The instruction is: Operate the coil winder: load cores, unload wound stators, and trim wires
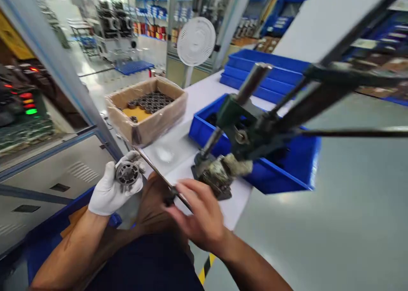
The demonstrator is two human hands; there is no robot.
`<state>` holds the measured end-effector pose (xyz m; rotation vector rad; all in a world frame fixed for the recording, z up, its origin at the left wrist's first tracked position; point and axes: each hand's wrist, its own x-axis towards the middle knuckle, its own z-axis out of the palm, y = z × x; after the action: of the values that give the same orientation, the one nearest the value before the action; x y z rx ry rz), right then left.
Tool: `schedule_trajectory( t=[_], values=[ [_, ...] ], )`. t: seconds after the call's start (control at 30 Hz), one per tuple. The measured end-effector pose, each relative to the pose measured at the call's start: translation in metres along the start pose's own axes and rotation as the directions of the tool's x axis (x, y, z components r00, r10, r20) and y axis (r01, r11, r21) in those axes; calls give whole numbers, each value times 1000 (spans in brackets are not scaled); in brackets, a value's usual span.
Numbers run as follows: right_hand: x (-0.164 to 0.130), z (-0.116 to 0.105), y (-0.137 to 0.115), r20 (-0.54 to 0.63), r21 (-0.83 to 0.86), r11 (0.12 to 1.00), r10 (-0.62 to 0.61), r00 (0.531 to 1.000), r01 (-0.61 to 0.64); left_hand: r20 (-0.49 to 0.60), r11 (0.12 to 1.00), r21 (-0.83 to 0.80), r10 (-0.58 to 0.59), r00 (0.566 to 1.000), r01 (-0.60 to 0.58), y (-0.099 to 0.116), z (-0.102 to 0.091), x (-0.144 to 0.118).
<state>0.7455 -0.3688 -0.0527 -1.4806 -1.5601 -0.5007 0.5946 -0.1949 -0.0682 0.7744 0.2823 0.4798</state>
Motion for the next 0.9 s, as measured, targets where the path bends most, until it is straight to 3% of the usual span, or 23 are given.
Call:
schedule_trajectory(
  t=[0.17,0.27,0.63,0.8,0.9],
  values=[
    [7,28,-22,15,225,973,-53,998,49,67,949,298,83,994,-99,-16,11,-23],
    [7,35,-24,52,254,966,-60,997,45,31,897,437,66,997,-73,-15,11,-37],
    [-2,30,-23,5,147,986,-73,997,72,46,893,445,54,998,-69,-22,12,-33],
    [-2,32,-20,39,175,975,-144,989,135,64,882,465,60,996,-82,-19,10,-35],
    [-2,33,-23,21,176,979,-107,994,102,54,885,463,32,998,-53,-19,10,-38]
  ],
)
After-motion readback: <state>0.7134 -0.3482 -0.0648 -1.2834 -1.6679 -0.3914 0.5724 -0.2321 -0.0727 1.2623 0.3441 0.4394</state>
